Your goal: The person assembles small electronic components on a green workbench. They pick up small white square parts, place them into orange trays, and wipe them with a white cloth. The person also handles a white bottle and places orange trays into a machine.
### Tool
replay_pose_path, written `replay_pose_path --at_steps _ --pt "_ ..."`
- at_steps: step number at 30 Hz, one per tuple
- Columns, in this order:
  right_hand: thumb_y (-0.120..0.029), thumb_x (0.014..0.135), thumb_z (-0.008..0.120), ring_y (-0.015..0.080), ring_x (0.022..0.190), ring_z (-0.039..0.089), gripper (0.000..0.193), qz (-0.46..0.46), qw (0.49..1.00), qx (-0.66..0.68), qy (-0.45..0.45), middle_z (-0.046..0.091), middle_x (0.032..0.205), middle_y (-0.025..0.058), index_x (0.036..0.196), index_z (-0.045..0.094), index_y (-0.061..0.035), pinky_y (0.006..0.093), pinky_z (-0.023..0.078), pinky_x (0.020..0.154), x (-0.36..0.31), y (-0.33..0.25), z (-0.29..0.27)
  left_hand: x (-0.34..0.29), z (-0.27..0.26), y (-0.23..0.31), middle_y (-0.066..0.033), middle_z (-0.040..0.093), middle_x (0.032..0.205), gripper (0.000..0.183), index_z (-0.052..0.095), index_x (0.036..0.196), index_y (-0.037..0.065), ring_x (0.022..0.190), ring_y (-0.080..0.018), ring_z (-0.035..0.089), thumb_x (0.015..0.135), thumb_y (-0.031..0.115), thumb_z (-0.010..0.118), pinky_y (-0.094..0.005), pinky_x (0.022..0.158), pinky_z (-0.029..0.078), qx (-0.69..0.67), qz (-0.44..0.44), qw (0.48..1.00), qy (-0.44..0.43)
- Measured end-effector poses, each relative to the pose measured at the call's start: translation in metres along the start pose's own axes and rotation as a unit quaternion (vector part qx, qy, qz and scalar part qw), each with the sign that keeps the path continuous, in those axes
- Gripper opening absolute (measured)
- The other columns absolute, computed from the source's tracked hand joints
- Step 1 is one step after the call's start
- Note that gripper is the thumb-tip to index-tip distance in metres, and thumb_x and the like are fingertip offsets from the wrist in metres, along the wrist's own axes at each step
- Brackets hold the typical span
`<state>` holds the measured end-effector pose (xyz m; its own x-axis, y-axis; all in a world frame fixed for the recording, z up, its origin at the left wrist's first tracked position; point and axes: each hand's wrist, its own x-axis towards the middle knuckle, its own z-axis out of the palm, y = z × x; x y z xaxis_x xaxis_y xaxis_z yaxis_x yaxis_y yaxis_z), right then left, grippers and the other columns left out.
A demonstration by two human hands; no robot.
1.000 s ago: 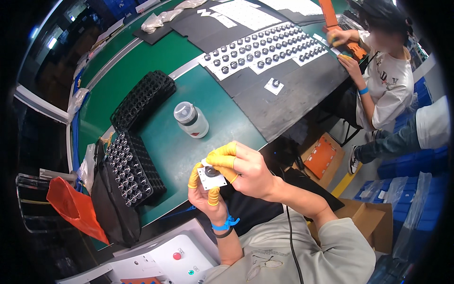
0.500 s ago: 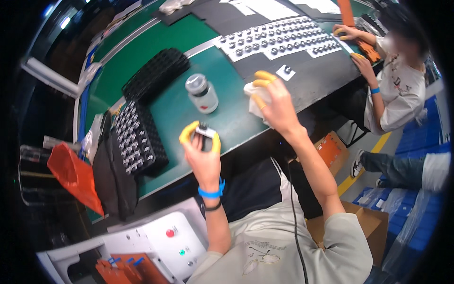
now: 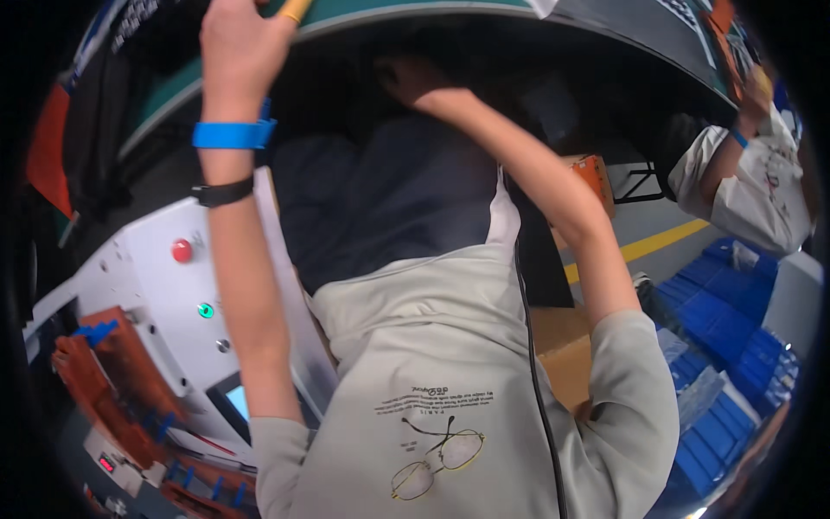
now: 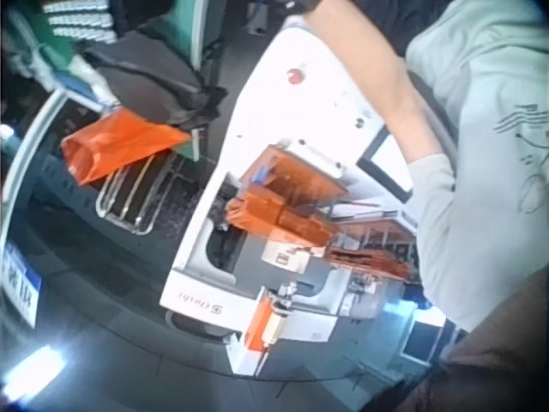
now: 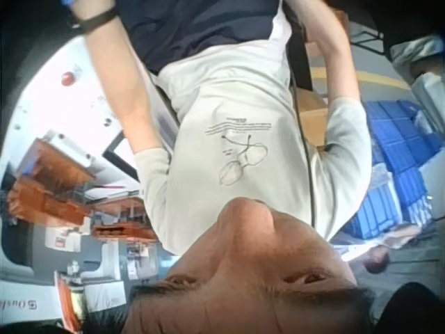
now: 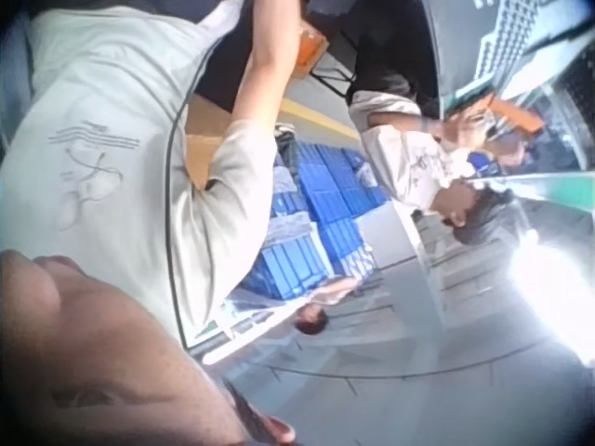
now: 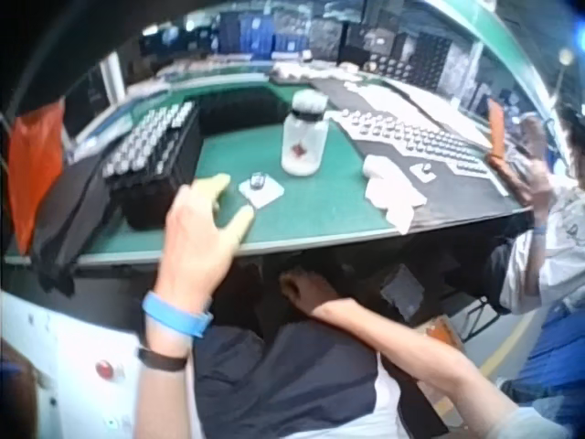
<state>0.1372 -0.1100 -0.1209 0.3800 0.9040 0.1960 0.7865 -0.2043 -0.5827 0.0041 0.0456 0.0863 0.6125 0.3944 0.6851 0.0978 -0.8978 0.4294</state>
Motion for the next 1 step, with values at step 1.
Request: replay_pose_path --at_steps 1 --pt "-0.026 0.095 0.058 0.0379 0.102 0.067 0.032 0.013 0.999 -0.010 -0.031 0.070 0.109 0.0204 0.117 0.066 -0.0039 0.0424 0.053 0.088 0.0207 0.0205 -0.0009 0.0025 -0.0061 0.0006 -0.0227 0.067 0.100 0.036 0.066 0.107 -0.007 0.091 -0.0367 0.063 0.079 0.014 0.075 -0.0411 0.082 0.051 -0.025 0.011 1.000 -0.008"
